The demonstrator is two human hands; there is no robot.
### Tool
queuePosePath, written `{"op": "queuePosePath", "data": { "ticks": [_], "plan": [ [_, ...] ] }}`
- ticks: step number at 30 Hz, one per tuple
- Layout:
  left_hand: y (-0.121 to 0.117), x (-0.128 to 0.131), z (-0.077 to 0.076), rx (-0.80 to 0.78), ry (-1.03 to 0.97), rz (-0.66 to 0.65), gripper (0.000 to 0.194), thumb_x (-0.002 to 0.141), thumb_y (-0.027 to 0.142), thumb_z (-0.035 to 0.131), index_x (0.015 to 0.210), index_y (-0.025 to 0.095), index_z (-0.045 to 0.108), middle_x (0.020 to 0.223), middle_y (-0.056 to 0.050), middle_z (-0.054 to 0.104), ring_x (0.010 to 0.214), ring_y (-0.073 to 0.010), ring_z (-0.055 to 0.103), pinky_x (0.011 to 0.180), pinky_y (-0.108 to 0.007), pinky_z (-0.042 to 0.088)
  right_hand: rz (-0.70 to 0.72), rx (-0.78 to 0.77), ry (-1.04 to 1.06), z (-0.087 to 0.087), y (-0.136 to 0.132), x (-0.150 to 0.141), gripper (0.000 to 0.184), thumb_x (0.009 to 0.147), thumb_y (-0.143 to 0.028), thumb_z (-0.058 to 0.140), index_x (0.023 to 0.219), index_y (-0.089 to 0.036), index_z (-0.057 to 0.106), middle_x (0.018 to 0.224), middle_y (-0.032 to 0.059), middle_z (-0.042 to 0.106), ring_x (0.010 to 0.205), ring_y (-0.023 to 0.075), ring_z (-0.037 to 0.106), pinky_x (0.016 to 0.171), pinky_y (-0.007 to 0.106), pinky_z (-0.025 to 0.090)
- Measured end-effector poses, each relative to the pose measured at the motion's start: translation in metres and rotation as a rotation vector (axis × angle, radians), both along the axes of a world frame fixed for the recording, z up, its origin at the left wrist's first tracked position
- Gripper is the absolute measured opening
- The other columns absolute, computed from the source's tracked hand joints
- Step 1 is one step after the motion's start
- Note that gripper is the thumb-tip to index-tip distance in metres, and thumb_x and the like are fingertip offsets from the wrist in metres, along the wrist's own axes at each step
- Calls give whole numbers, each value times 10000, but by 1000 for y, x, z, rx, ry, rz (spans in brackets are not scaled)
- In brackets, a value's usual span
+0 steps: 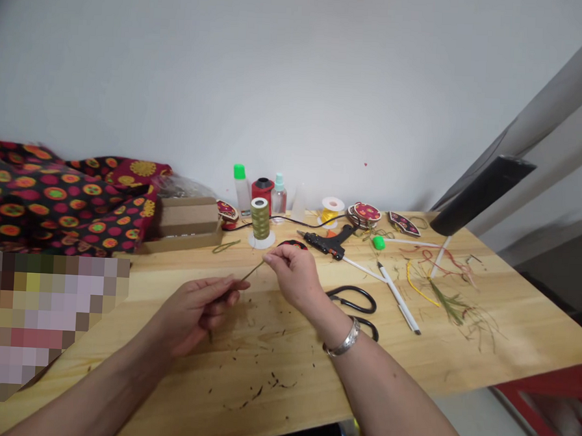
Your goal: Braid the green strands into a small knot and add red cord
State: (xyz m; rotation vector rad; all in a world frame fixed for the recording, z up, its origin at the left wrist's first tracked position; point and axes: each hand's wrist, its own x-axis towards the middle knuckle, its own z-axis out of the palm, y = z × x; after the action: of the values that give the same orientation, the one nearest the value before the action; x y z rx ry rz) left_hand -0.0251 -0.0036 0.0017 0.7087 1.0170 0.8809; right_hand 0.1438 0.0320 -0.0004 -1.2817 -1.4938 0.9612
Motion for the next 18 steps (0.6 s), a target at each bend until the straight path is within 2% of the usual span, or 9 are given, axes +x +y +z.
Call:
{"op": "queuePosePath", "data": {
  "ticks": [8, 18],
  "plan": [
    [-4, -1, -3, -3, 89, -34, 286, 642, 352, 678, 741, 84, 681, 446, 107, 228, 370, -5, 149, 358, -172, 80, 47, -30, -7, -6, 0, -1, 185, 711, -327, 574, 623, -165, 574, 536, -27, 464, 494, 92, 352, 474, 230, 294],
    [-4, -1, -2, -22, 131, 7, 272, 621, 354, 676, 696, 93, 681, 420, 110, 227, 357, -6, 144, 349, -170, 81, 17, -22, -74, -5, 3, 3, 180, 729, -298, 541, 641, -144, 566, 535, -36, 447, 503, 83, 351, 488, 215, 293]
  ]
}}
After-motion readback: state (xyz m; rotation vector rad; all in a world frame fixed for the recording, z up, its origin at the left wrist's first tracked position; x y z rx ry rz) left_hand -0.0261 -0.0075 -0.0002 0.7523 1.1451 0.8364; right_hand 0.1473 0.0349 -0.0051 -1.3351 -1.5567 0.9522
